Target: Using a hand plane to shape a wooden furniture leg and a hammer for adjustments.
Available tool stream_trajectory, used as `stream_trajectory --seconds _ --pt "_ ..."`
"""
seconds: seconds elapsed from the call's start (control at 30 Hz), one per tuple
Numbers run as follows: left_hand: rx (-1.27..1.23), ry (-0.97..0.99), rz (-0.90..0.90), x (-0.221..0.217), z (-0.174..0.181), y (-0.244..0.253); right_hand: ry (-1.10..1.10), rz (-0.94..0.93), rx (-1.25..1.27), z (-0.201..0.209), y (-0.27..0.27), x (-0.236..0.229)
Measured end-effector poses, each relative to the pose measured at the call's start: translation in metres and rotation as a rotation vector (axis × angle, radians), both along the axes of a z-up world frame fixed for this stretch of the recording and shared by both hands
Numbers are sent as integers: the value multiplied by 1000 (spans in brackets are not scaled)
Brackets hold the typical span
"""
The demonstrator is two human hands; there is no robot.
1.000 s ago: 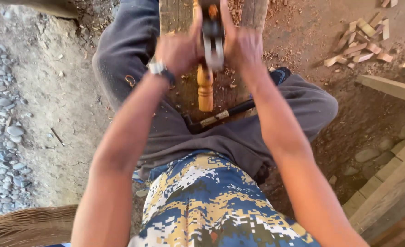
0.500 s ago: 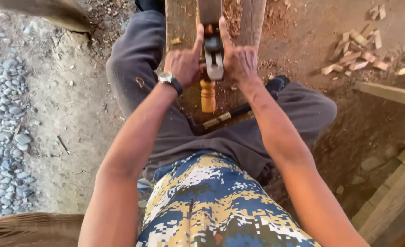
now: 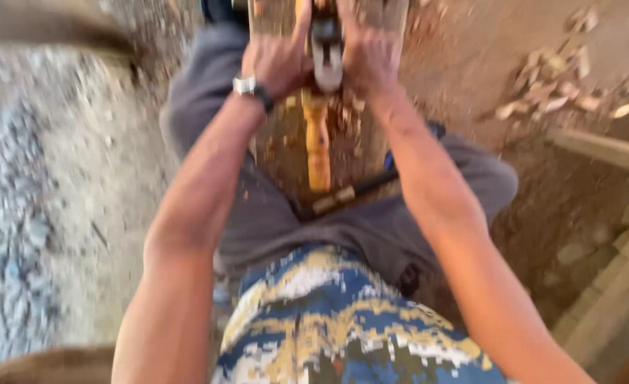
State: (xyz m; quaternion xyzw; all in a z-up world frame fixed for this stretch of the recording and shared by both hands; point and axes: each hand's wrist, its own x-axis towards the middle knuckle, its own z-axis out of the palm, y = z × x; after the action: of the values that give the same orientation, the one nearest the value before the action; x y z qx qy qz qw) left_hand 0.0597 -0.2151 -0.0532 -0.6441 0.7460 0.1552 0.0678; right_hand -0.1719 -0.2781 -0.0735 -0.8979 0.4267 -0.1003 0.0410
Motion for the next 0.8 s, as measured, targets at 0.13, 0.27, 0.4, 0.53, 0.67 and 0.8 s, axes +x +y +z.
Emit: stream_trajectory --seconds 0.13,0.27,0.4,0.53,0.67,0.8 --pt "-58 59 45 3 -19 1 71 2 41 -1 -5 3" --pt "18 34 7 0 5 10 68 -1 105 13 11 1" --pt "164 168 67 -23 20 99 64 17 65 -7 101 -28" --pt "224 181 59 -39 37 174 134 -21 242 29 179 -39" --pt "231 158 18 -40 47 181 139 -10 275 17 190 -46" --pt "172 102 35 -6 16 69 30 55 142 6 72 -9"
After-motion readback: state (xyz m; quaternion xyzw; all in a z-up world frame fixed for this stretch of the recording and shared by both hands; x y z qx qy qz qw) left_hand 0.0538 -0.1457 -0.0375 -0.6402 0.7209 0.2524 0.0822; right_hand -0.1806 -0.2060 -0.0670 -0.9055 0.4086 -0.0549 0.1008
